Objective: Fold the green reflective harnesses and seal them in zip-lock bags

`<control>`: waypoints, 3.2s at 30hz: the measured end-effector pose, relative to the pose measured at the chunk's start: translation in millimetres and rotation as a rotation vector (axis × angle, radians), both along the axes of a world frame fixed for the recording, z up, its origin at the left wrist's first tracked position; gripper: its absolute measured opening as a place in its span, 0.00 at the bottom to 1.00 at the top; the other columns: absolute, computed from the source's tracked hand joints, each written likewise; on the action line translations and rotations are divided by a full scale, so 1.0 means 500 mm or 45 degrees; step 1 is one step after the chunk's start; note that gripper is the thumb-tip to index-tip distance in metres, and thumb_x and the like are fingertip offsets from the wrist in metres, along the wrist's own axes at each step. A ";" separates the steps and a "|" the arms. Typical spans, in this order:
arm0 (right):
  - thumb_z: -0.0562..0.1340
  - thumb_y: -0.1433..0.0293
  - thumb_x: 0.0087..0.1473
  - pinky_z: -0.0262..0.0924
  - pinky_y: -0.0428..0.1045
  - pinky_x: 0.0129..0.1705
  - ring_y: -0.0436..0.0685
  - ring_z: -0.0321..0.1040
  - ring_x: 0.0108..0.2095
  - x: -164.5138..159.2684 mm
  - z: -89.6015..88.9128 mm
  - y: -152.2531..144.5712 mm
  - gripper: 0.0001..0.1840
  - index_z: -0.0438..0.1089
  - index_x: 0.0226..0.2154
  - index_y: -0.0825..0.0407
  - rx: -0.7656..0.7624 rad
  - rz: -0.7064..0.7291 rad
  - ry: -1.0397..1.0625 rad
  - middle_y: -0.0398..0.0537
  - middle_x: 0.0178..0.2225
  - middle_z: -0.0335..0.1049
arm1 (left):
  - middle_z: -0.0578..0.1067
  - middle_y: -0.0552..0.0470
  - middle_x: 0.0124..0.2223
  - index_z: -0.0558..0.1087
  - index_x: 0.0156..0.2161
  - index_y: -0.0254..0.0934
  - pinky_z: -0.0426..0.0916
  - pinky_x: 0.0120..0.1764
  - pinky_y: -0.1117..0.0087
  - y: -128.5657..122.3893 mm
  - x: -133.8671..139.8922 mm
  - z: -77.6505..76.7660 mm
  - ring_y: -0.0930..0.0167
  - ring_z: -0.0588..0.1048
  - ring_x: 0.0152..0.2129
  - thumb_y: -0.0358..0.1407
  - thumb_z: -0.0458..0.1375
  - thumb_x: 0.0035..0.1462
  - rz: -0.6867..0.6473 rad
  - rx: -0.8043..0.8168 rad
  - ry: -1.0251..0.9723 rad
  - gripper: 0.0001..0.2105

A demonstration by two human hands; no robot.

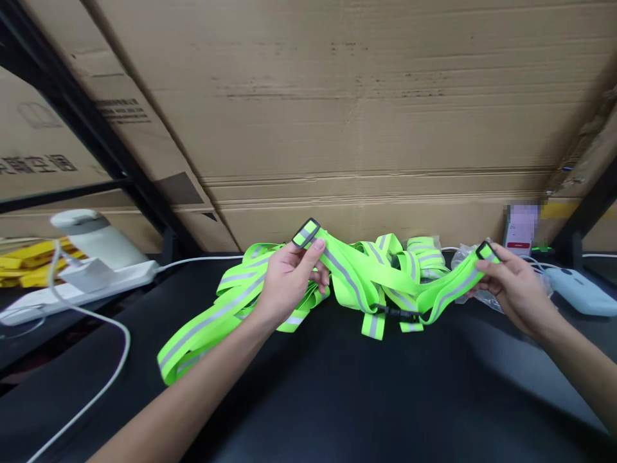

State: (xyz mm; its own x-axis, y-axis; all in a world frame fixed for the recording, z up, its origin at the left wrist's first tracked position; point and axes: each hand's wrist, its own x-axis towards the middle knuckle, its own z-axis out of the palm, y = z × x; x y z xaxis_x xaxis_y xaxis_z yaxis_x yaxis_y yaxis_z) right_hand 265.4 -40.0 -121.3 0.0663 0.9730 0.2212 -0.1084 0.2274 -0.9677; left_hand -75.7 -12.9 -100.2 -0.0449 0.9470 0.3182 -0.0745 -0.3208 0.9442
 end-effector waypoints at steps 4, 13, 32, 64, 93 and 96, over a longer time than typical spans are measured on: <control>0.73 0.60 0.50 0.67 0.60 0.55 0.65 0.73 0.52 -0.012 0.007 0.007 0.25 0.72 0.49 0.46 0.179 0.012 -0.458 0.52 0.51 0.76 | 0.70 0.60 0.14 0.72 0.39 0.37 0.69 0.13 0.72 0.010 0.025 0.017 0.70 0.71 0.09 0.50 0.69 0.54 -0.175 -0.032 0.137 0.19; 0.79 0.66 0.36 0.68 0.59 0.46 0.70 0.75 0.46 -0.149 0.069 0.010 0.41 0.72 0.55 0.42 0.313 0.339 -0.819 0.51 0.50 0.78 | 0.77 0.55 0.24 0.76 0.38 0.35 0.76 0.20 0.72 0.043 0.127 0.130 0.69 0.78 0.16 0.46 0.70 0.53 -0.338 0.204 0.151 0.17; 0.67 0.71 0.53 0.75 0.55 0.42 0.61 0.77 0.39 -0.179 0.175 0.149 0.05 0.75 0.35 0.51 -0.018 0.202 0.286 0.50 0.37 0.80 | 0.67 0.58 0.30 0.68 0.37 0.39 0.66 0.30 0.73 -0.057 0.185 0.180 0.74 0.72 0.27 0.32 0.68 0.55 0.236 0.814 0.444 0.12; 0.54 0.66 0.61 0.68 0.49 0.15 0.57 0.73 0.17 -0.158 0.221 0.065 0.15 0.75 0.36 0.55 0.021 0.036 -0.095 0.52 0.24 0.77 | 0.71 0.58 0.19 0.65 0.60 0.35 0.68 0.15 0.71 0.024 0.142 0.227 0.69 0.71 0.08 0.26 0.50 0.57 0.151 0.027 0.035 0.24; 0.58 0.61 0.63 0.76 0.54 0.39 0.60 0.77 0.41 -0.118 0.287 0.086 0.11 0.71 0.36 0.50 0.238 0.237 0.368 0.52 0.41 0.79 | 0.78 0.48 0.40 0.71 0.38 0.38 0.76 0.45 0.61 0.101 0.126 0.334 0.63 0.79 0.40 0.26 0.52 0.51 0.053 0.560 0.173 0.10; 0.64 0.66 0.57 0.75 0.52 0.31 0.58 0.77 0.31 -0.127 0.192 0.043 0.11 0.71 0.43 0.51 0.043 0.228 0.371 0.50 0.35 0.79 | 0.78 0.49 0.42 0.74 0.39 0.38 0.72 0.50 0.60 0.049 0.092 0.230 0.63 0.77 0.41 0.30 0.53 0.54 0.159 0.481 0.405 0.09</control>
State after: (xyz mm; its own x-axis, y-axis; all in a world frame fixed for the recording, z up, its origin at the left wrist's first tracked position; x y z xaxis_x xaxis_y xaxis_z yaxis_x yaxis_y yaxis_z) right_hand 201.8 -18.3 -25.3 -0.0397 0.9674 0.2500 -0.4200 0.2109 -0.8827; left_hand -29.8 11.4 14.8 0.0041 0.7569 0.6535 0.2588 -0.6321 0.7304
